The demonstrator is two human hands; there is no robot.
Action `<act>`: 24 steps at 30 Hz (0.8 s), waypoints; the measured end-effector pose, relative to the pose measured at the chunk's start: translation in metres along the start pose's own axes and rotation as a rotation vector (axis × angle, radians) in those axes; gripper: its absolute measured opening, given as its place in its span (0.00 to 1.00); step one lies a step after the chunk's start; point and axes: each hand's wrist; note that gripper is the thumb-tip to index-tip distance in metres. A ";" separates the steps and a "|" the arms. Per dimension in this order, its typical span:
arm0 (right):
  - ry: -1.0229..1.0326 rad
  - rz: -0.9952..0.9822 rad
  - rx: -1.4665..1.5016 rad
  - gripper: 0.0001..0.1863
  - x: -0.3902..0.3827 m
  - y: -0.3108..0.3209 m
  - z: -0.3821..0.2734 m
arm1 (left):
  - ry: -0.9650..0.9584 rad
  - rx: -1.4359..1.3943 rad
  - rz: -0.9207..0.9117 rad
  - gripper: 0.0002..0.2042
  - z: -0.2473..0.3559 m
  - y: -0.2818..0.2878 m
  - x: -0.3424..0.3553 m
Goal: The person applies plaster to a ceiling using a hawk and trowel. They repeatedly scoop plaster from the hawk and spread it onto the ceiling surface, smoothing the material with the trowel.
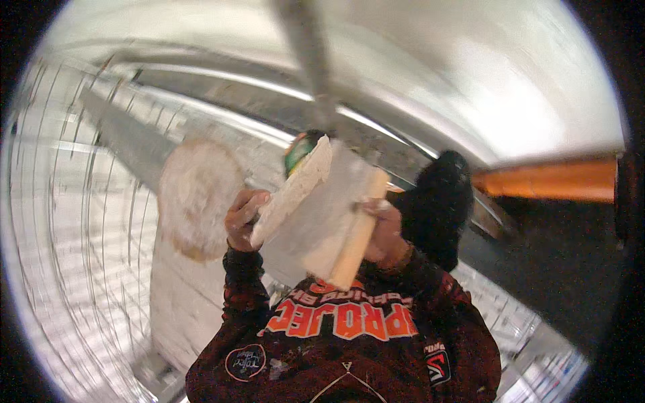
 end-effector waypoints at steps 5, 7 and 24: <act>0.084 0.005 0.022 0.15 -0.036 0.006 -0.034 | -0.435 0.209 -0.397 0.22 0.047 -0.040 0.049; 0.118 0.000 -0.021 0.15 -0.049 0.016 -0.048 | -0.581 0.366 -0.525 0.24 0.056 -0.041 0.066; 1.764 0.841 -1.429 0.22 0.108 0.173 -0.192 | -0.600 0.514 0.827 0.23 0.049 -0.073 0.169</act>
Point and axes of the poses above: each hand's wrist, its own x-axis towards the middle knuckle, its own y-axis out of the back of the hand, z = x × y, and after that the axes turned 2 degrees about z, right-handed
